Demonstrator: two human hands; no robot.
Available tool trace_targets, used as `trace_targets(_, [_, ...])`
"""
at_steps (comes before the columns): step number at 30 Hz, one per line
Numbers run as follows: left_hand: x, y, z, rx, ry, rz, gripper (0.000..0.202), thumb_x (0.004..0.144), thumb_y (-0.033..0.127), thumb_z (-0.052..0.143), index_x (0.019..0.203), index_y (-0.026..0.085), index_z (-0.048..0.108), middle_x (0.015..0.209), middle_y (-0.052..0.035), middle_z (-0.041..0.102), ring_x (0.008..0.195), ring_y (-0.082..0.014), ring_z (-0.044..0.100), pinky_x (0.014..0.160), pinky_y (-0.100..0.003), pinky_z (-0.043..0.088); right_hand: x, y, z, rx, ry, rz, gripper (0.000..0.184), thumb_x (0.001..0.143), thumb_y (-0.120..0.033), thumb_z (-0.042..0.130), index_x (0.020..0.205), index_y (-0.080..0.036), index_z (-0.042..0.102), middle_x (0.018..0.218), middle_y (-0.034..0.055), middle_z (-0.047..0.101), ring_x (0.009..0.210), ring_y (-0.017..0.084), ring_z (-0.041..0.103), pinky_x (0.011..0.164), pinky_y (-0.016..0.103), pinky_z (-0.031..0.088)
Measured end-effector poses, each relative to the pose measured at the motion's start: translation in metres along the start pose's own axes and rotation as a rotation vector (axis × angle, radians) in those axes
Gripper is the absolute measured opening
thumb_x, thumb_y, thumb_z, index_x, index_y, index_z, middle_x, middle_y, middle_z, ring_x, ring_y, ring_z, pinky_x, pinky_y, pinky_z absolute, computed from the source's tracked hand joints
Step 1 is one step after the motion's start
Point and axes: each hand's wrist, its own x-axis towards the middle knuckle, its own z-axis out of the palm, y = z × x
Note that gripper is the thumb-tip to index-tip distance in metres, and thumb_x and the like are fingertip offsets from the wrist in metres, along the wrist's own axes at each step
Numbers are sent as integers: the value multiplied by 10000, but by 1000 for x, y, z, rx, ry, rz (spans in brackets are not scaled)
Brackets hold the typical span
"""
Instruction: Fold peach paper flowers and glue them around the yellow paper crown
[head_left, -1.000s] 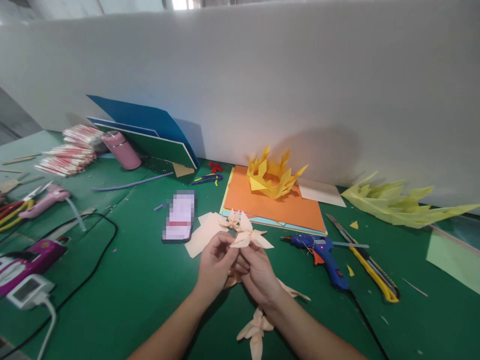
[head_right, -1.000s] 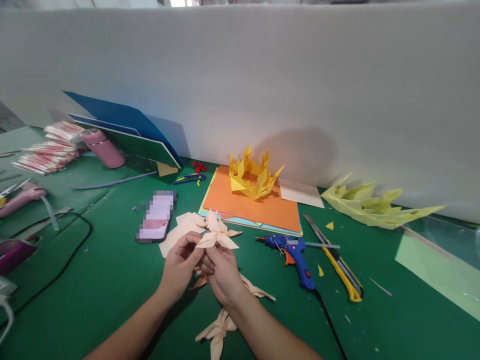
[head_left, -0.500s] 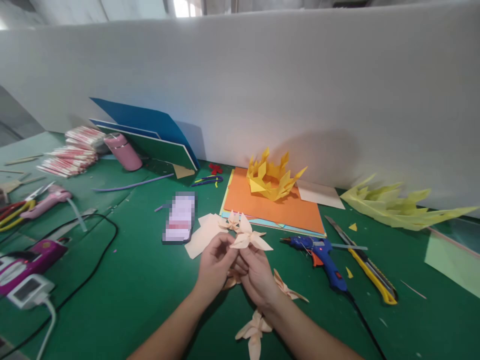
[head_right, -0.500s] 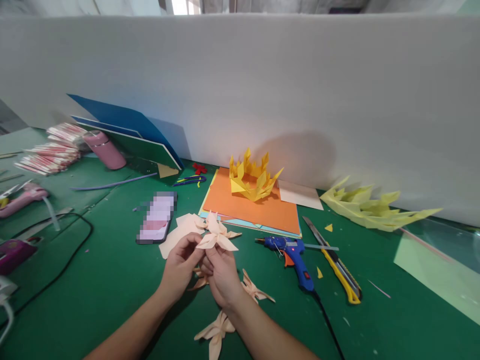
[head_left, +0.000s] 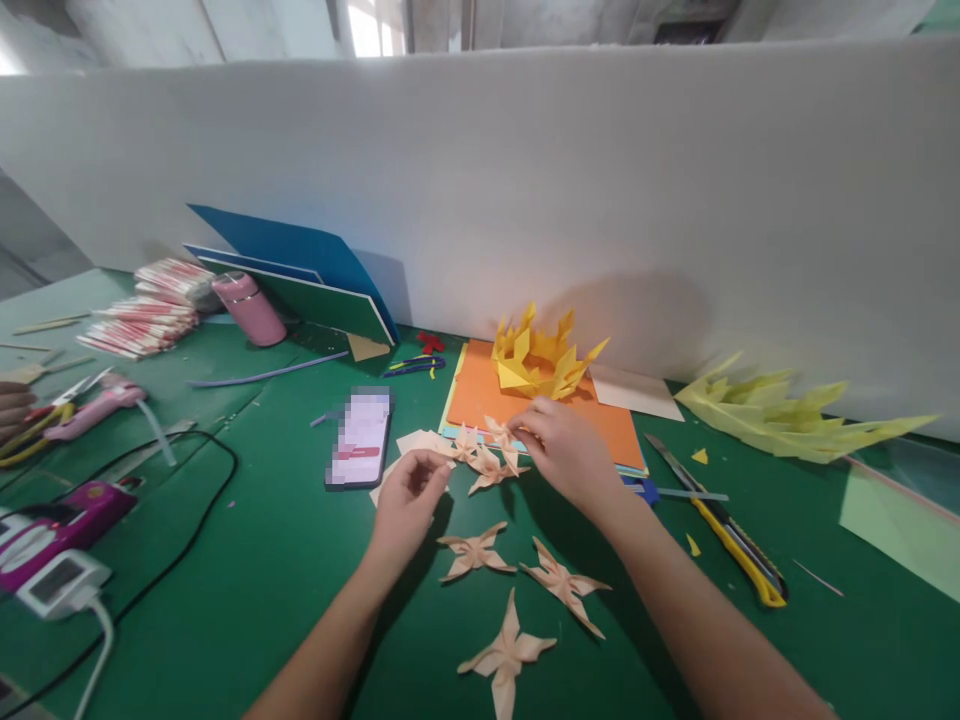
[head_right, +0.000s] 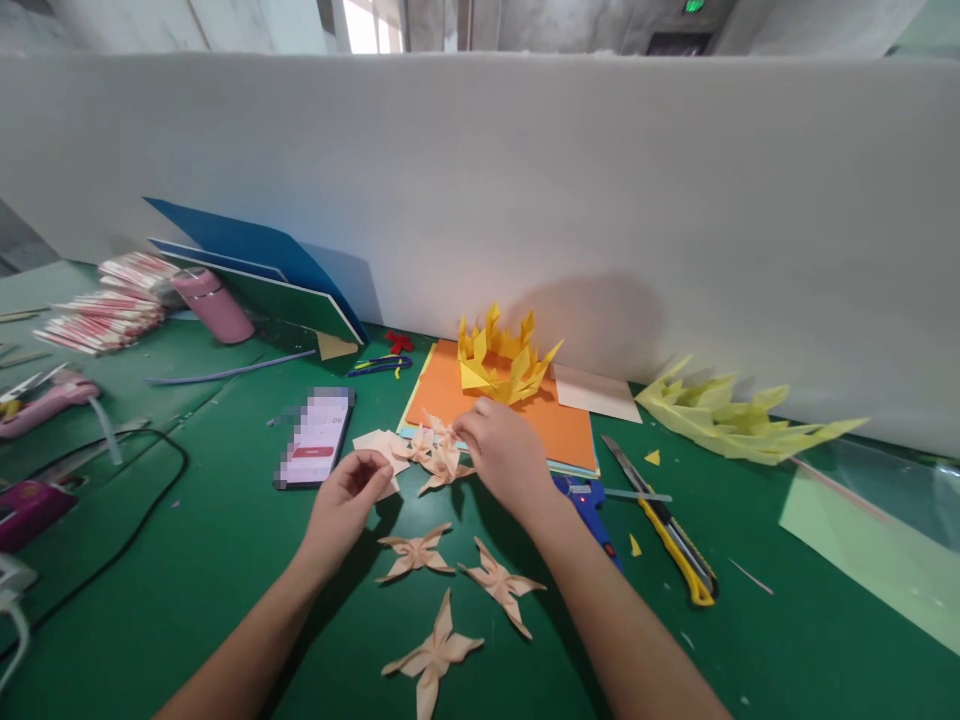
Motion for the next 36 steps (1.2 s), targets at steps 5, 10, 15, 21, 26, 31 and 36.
trace_targets(5, [-1,7,-8,256,-321,2,151,656,303,676,695,180,598,613,25,518,556,-118,458,538,-235,359,20,9,8,-353,-162,-91,209,846,-110,479,768,-153,667,784,81,650,775,196,545,592,277,297])
trace_targets(10, [-14,14,-9,613,-697,177,363,575,401,768,844,205,624,844,-26,562,781,-190,510,678,-286,403,26,5,14,-386,-138,-95,206,832,-83,468,802,-136,664,730,98,658,713,205,545,577,298,278])
trace_targets(15, [-20,12,-8,752,-759,211,362,586,253,751,912,217,597,921,-33,564,856,-214,504,719,-300,399,-1,0,3,-289,-18,-77,235,882,-146,422,898,-176,654,815,75,688,769,202,582,641,285,351])
trace_targets(21, [-16,8,-9,565,-587,173,262,626,157,660,874,216,599,790,-3,575,702,-170,515,605,-257,397,-74,3,1,117,194,52,186,863,-258,470,804,-227,644,795,45,705,717,190,630,645,288,444])
trace_targets(26, [-16,5,-1,441,-433,177,267,669,178,643,903,218,521,902,-13,566,817,-175,541,729,-295,439,-102,2,10,504,202,375,165,804,-360,569,855,-222,642,774,44,700,643,179,630,585,285,475])
trace_targets(31, [-22,1,10,398,-353,271,217,682,154,629,847,207,498,849,-7,543,774,-158,526,706,-282,435,-88,-20,19,900,115,420,263,728,-327,668,955,-230,578,903,50,695,724,163,623,655,293,490])
trace_targets(36, [-22,-8,11,407,-357,393,159,738,136,566,859,205,490,833,-9,548,755,-148,522,694,-275,431,-73,-38,23,993,18,372,262,769,-291,609,1011,-229,529,958,39,646,743,133,600,693,281,491])
